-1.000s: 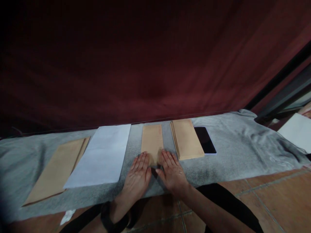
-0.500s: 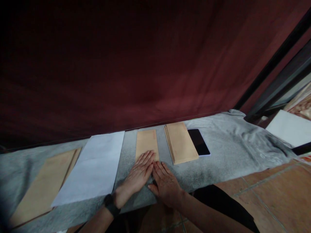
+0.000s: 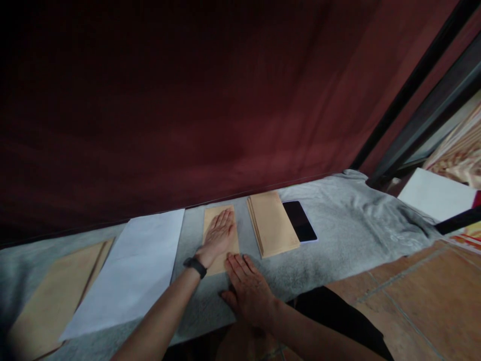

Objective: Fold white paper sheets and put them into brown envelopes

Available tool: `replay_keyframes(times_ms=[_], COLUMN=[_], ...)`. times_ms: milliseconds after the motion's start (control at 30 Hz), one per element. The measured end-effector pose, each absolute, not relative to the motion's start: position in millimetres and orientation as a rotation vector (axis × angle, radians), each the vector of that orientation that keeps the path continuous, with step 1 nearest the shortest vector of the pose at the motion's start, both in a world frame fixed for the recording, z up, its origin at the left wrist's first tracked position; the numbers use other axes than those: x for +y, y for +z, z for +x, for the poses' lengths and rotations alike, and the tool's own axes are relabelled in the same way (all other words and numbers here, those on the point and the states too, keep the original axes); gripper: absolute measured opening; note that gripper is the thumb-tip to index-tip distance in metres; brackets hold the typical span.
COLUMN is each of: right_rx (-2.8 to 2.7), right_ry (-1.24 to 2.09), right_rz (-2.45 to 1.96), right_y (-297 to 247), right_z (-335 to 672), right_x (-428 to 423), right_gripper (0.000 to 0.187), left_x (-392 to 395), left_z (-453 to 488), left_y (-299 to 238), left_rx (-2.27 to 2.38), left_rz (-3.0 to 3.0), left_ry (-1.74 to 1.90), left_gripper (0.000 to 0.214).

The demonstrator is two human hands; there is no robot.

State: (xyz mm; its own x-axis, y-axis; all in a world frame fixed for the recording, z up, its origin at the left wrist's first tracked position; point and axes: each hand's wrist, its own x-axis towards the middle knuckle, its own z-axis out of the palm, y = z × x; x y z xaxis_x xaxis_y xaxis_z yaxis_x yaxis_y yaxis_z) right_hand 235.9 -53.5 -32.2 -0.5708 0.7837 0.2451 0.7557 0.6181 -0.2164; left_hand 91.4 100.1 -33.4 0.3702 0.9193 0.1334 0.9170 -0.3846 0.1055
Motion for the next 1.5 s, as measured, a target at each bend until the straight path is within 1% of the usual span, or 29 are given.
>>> replay_keyframes(times_ms=[133,267,400,500,600,733,833,933,1067,1133,1300,1400,1500], right_rx=[-2.477,-2.329,-2.267,-2.273,-2.26,-2.175,-2.052,-1.754,-1.214,-1.053,-0.754,-0.84,-1.055], right_ry=[0.19,0.22,0.16,0.143,0.204,0.336,0.52,0.814,1.335,1.442,1.596,1.623,1.498], right_rz=[-1.298,-1.493,-1.567,-1.526,-1.505,-1.53,-1.464,-1.406,-1.277,-1.265,-1.232,-1.241,-1.341], right_y=[-31.2,-35.2,-41.6,-41.8,-36.5,-28.2,-27.0,-29.4,-30.6,-28.0,-19.4,-21.4,-28.9], right_z=[235.3,235.5,236.3,235.6,233.4,230.5,231.3,235.6,243.4,246.1,244.2,241.6,240.7], right_x=[-51.8,-46.8,-43.4,-42.6,-40.8,-32.9,-22.9,-11.1,2.6,5.7,3.3,2.1,4.9], right_gripper=[0.06,0.058,0.061,0.059,0.055,0.048,0.048,0.046,0.044,0.045,0.042,0.041,0.044], left_x=[105.9,94.8,65.1,36.2,12.4,-8.3,-20.9,-28.3,-29.8,-30.0,-31.6,-32.2,-32.2], left_z=[89.8,74.3,57.3,49.3,43.6,46.2,60.4,74.6,79.6,79.7,83.4,84.9,85.0], left_y=[-26.1,-27.3,-38.2,-48.1,-54.5,-53.9,-47.3,-38.8,-31.2,-29.4,-27.7,-26.8,-25.8], left_rx=[1.885,2.077,2.202,2.205,2.133,2.033,2.041,1.944,1.901,1.894,1.885,1.897,1.911], left_rz=[2.456,2.343,2.292,2.376,2.425,2.435,2.442,2.508,2.524,2.529,2.582,2.645,2.668], left_ry=[0.152,0.132,0.22,0.328,0.375,0.414,0.416,0.368,0.343,0.353,0.326,0.244,0.193], left_gripper=[0.058,0.061,0.062,0.062,0.06,0.057,0.057,0.055,0.055,0.055,0.057,0.057,0.056])
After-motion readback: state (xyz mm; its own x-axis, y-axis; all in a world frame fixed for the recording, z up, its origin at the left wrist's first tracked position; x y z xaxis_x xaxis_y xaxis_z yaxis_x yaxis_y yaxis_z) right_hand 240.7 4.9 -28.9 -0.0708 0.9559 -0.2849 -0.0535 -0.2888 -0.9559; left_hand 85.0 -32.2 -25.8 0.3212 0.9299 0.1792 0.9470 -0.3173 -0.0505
